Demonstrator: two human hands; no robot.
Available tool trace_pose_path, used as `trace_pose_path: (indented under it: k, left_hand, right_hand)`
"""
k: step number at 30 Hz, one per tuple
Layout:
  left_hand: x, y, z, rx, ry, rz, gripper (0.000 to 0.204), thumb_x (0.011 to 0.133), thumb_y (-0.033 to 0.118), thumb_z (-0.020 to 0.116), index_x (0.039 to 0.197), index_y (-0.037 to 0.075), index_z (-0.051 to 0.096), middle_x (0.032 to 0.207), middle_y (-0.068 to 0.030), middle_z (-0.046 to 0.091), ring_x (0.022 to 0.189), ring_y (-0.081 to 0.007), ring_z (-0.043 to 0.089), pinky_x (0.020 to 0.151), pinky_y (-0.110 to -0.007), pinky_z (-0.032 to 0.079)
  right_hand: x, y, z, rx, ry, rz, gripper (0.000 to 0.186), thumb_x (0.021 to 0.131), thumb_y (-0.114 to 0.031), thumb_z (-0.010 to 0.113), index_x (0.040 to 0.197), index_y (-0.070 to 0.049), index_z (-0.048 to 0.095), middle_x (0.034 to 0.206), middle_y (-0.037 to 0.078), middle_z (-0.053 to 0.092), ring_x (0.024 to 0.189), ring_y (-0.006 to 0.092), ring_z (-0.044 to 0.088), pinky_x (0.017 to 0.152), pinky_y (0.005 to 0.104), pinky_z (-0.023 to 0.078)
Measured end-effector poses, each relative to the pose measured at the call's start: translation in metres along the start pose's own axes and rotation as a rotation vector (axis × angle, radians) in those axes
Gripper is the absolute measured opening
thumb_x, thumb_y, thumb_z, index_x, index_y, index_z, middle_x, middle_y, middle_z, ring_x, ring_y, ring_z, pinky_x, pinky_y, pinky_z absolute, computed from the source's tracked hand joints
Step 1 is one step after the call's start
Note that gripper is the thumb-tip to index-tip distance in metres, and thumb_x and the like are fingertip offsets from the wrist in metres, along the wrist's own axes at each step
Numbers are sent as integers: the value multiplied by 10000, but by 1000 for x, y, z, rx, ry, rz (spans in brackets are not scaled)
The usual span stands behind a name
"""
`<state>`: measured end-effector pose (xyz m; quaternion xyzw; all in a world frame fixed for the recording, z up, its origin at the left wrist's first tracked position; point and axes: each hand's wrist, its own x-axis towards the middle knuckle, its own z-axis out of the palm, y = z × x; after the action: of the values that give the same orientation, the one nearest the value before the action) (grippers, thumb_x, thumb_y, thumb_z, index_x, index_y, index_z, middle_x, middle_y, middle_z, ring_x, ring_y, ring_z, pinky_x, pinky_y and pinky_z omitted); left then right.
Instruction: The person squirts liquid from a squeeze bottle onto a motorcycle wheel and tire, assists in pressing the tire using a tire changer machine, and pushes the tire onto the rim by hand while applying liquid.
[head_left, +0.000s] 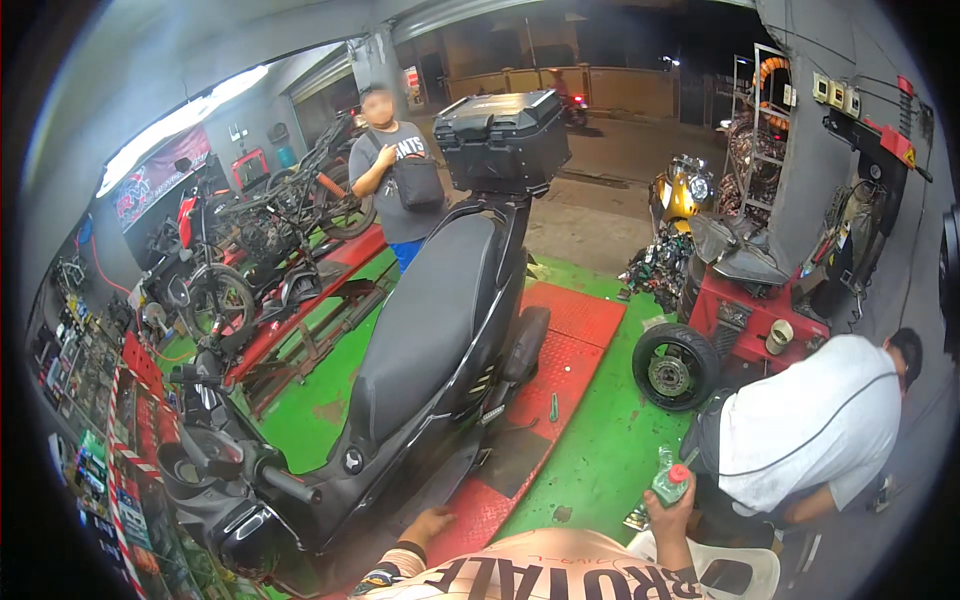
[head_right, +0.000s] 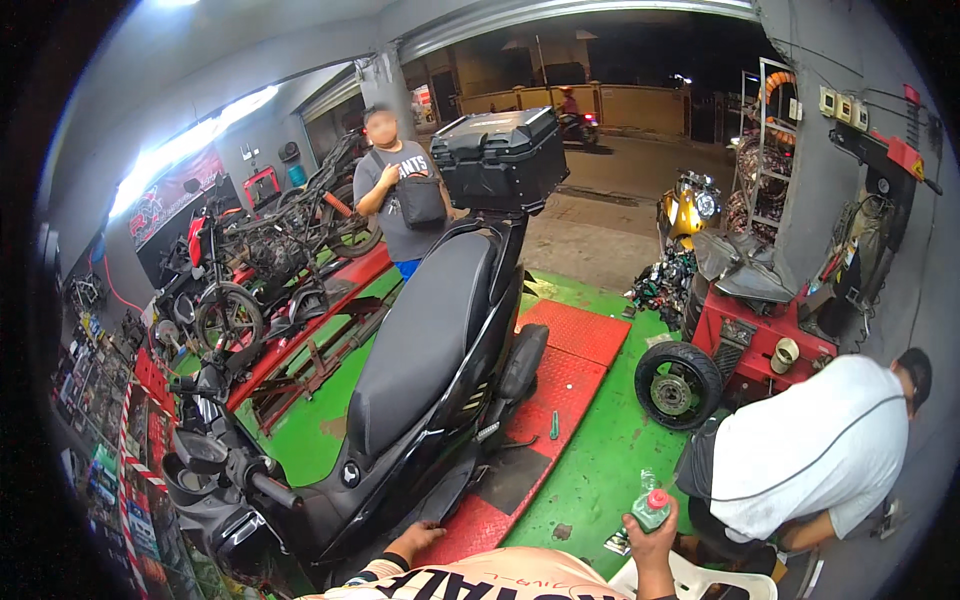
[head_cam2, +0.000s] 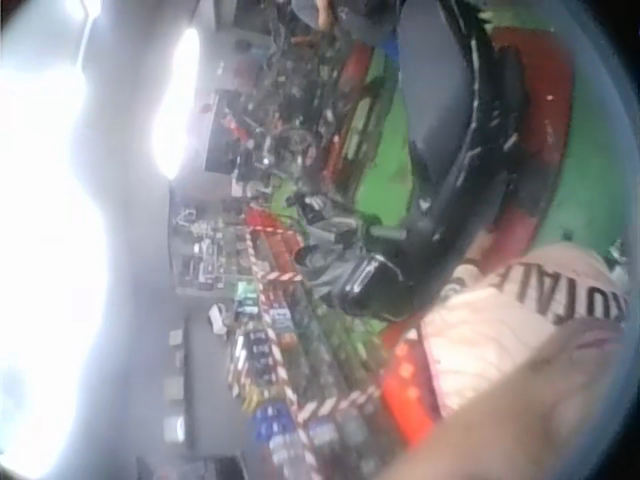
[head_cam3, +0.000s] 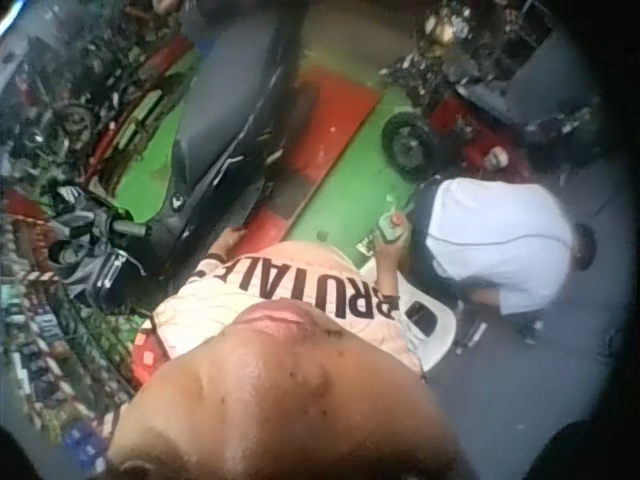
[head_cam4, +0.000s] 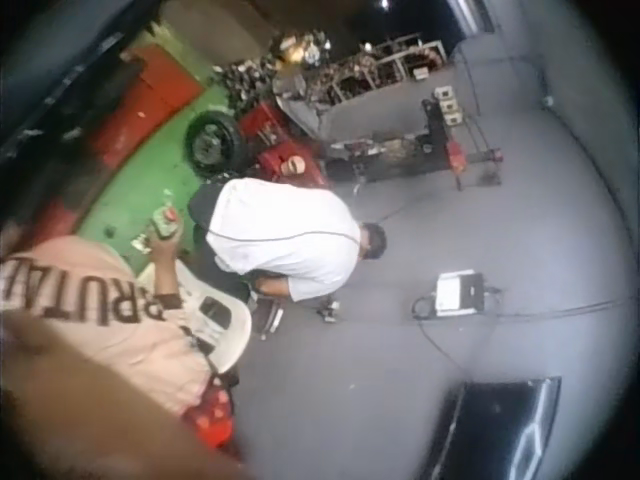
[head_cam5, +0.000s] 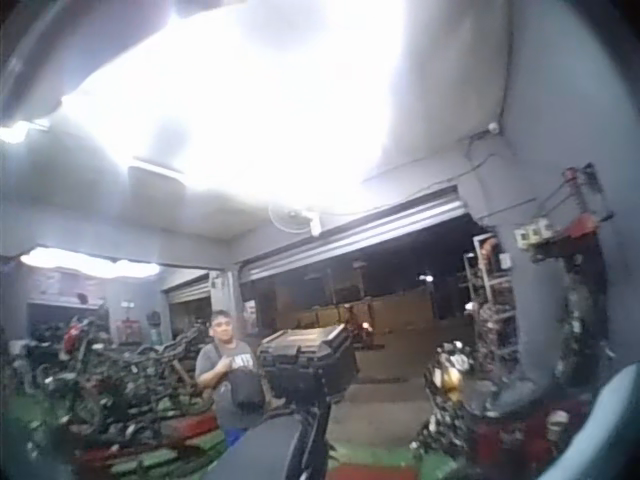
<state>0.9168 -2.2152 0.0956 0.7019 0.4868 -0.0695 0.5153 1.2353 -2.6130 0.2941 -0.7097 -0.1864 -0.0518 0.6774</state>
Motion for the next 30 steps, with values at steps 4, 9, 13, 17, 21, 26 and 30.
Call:
trace_pose_path:
  k: [4, 9, 13, 17, 21, 26, 30]
  left_hand:
    - [-2, 78, -10, 11, 325, 229, 495, 839, 308, 701, 1214, -8, 633, 1113, -176, 698, 1025, -265, 673, 894, -366, 514]
    - [17, 198, -59, -146, 674, 422, 363, 842, 208, 685, 1166, 47, 659, 1023, -150, 710, 947, -250, 687, 845, -358, 534]
    - [57, 280, -119, -111, 1018, 764, 277, 836, 140, 662, 1100, 58, 659, 968, -135, 675, 905, -281, 664, 839, -393, 528]
    - [107, 331, -181, -101, 1098, 714, 518, 814, 140, 692, 1300, 101, 519, 1111, -115, 636, 1031, -287, 594, 922, -429, 479]
    - [151, 346, -234, 99, 1160, 556, 586, 799, 194, 714, 1334, 131, 484, 1133, -74, 636, 1105, -291, 561, 973, -436, 450]
    - [194, 340, -276, 245, 1163, 453, 578, 771, 216, 733, 1302, 132, 521, 1141, -68, 641, 1123, -284, 561, 970, -438, 448]
    - [217, 338, -297, 292, 1151, 409, 600, 770, 233, 735, 1315, 133, 508, 1148, -60, 635, 1126, -284, 560, 975, -449, 441]
  right_hand:
    - [20, 4, -18, -70, -8, -24, 746, 681, -367, 836, 1221, -9, 465, 1038, 97, 564, 937, 208, 561, 868, 360, 462]
    - [32, 15, -16, -93, 55, -17, 749, 692, -371, 830, 1228, -1, 461, 1062, 113, 551, 974, 223, 546, 894, 367, 447]
    - [36, 20, -1, -141, 89, 13, 859, 702, -442, 820, 1312, 17, 425, 1090, 91, 551, 998, 211, 547, 921, 357, 437]
    - [39, 17, 19, -76, 127, 50, 764, 706, -307, 830, 1275, 7, 429, 1097, 111, 540, 1000, 233, 535, 926, 373, 430]
    - [48, 20, 39, -40, 196, 57, 854, 739, -308, 822, 1377, 13, 353, 1131, 101, 539, 1002, 195, 558, 915, 340, 452]
    - [58, 35, 61, -11, 249, 77, 836, 772, -234, 806, 1404, -6, 309, 1073, 82, 558, 958, 180, 579, 871, 328, 482]
    - [64, 47, 83, -40, 311, 72, 849, 775, -269, 808, 1408, -8, 308, 1077, 82, 558, 944, 181, 579, 855, 324, 485]
